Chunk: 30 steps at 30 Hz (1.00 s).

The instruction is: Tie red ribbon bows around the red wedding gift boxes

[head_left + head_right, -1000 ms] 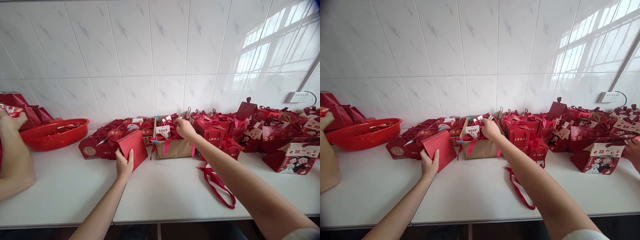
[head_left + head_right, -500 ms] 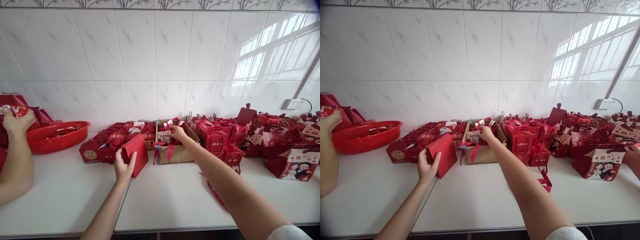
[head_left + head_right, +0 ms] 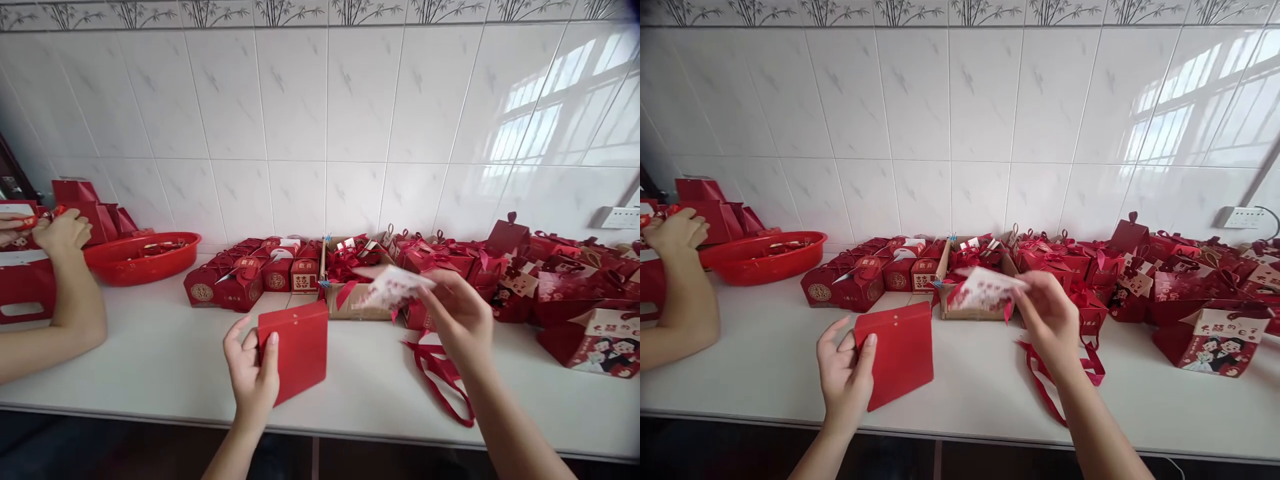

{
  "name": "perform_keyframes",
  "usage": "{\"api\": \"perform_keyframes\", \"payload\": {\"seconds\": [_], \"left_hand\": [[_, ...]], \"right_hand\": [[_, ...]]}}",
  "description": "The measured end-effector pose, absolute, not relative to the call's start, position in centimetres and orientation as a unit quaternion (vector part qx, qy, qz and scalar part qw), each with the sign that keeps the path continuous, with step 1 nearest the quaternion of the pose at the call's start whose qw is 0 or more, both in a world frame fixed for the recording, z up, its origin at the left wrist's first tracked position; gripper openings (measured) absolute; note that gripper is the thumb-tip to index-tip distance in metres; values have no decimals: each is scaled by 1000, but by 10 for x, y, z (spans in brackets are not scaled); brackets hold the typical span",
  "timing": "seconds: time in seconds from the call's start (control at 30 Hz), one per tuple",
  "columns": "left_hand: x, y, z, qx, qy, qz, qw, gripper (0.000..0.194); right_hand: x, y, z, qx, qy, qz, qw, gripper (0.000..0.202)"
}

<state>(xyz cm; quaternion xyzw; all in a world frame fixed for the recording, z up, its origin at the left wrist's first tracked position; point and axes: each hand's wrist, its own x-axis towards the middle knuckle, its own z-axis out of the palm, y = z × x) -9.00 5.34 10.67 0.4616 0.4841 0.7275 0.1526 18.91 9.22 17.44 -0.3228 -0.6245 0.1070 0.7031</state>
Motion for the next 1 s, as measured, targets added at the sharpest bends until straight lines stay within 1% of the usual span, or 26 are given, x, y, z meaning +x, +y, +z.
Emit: {"api": "perform_keyframes", "payload": {"seconds": [0.03,0.07,0.2,0.27,0.33,0.4,0.53,0.6,0.67,0.83,0.9,0.93,0.97,1.0], "left_hand": [[-80,48,105,470,476,725,163,57],[-70,44,104,482,469,719,175,58],[-38,43,101,536,451,673,237,35],[-29,48,101,557,438,657,258,28],[-22,52,103,570,424,660,245,25],[-18,55,104,576,402,667,248,23],[-12,56,104,548,357,663,365,21],[-11,56,103,531,353,662,393,22],[-12,57,101,528,363,673,369,24],[-12,63,100,540,397,708,222,29],[-10,64,102,556,395,707,186,37],[-9,63,104,569,393,700,180,40],[-8,63,105,583,393,686,186,40],[-8,62,107,595,396,669,202,35]], "right_hand": [[194,75,167,-314,-644,93,691,12],[199,61,160,-304,-659,73,684,13],[210,35,143,-301,-693,19,655,22],[212,36,142,-300,-697,11,651,24],[210,40,144,-293,-712,15,638,25],[206,46,146,-294,-737,40,607,24],[189,59,146,-323,-770,89,543,17],[179,66,144,-338,-779,85,521,14],[171,72,141,-344,-781,97,513,12],[156,83,133,-314,-742,208,554,13],[152,85,129,-324,-729,245,550,15],[151,86,127,-333,-723,261,547,17],[150,86,125,-341,-715,273,546,18],[149,87,123,-347,-707,282,548,19]]}}
